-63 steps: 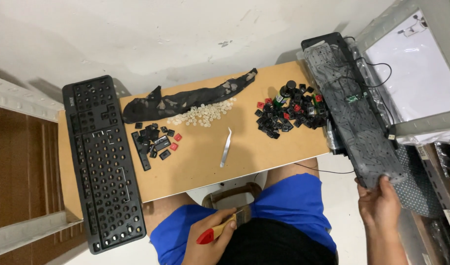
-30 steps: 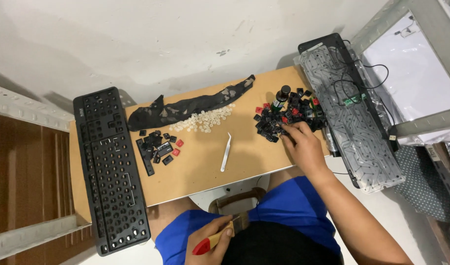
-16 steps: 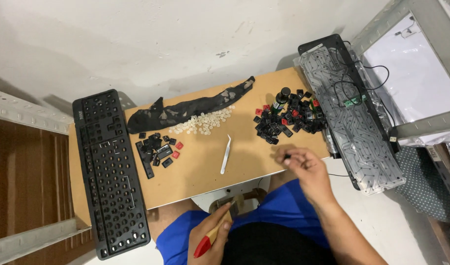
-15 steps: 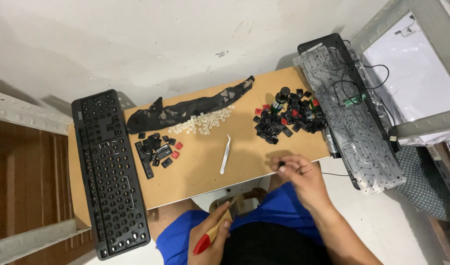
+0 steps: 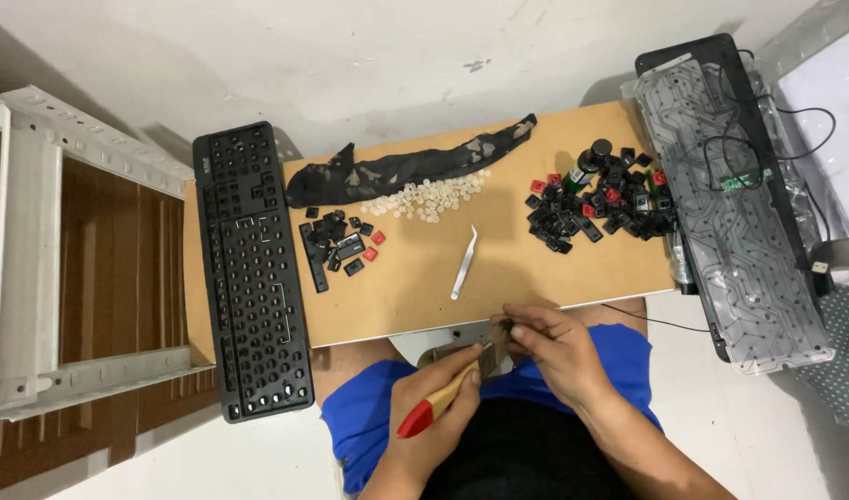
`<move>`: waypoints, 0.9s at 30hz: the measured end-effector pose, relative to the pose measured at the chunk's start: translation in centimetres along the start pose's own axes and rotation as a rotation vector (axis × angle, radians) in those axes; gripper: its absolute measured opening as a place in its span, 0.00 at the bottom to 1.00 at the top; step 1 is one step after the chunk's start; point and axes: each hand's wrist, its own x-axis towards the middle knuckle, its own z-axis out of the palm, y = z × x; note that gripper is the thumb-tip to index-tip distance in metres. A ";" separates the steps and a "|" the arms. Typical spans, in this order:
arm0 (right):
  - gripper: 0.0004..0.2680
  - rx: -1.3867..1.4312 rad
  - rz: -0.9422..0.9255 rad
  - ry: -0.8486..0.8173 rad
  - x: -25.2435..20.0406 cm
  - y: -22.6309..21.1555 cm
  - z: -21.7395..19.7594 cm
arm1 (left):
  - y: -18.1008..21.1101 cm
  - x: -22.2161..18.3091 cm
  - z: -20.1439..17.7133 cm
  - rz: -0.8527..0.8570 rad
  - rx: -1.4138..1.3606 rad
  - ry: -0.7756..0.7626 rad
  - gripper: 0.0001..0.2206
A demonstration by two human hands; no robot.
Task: Cleaning individual keyboard keycaps using a paintbrush to remove dust and debris.
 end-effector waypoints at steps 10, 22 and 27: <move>0.09 0.120 -0.082 -0.103 -0.1 3.0 -2.5 | 2.0 -0.5 -1.1 -0.004 -0.039 0.081 0.11; 0.09 0.260 -0.034 -0.154 0.0 3.4 -3.1 | 1.7 -0.7 -0.4 -0.035 -0.095 -0.038 0.10; 0.08 0.336 -0.086 -0.211 0.1 4.3 -3.3 | 2.0 -0.5 -0.2 -0.070 -0.159 0.104 0.11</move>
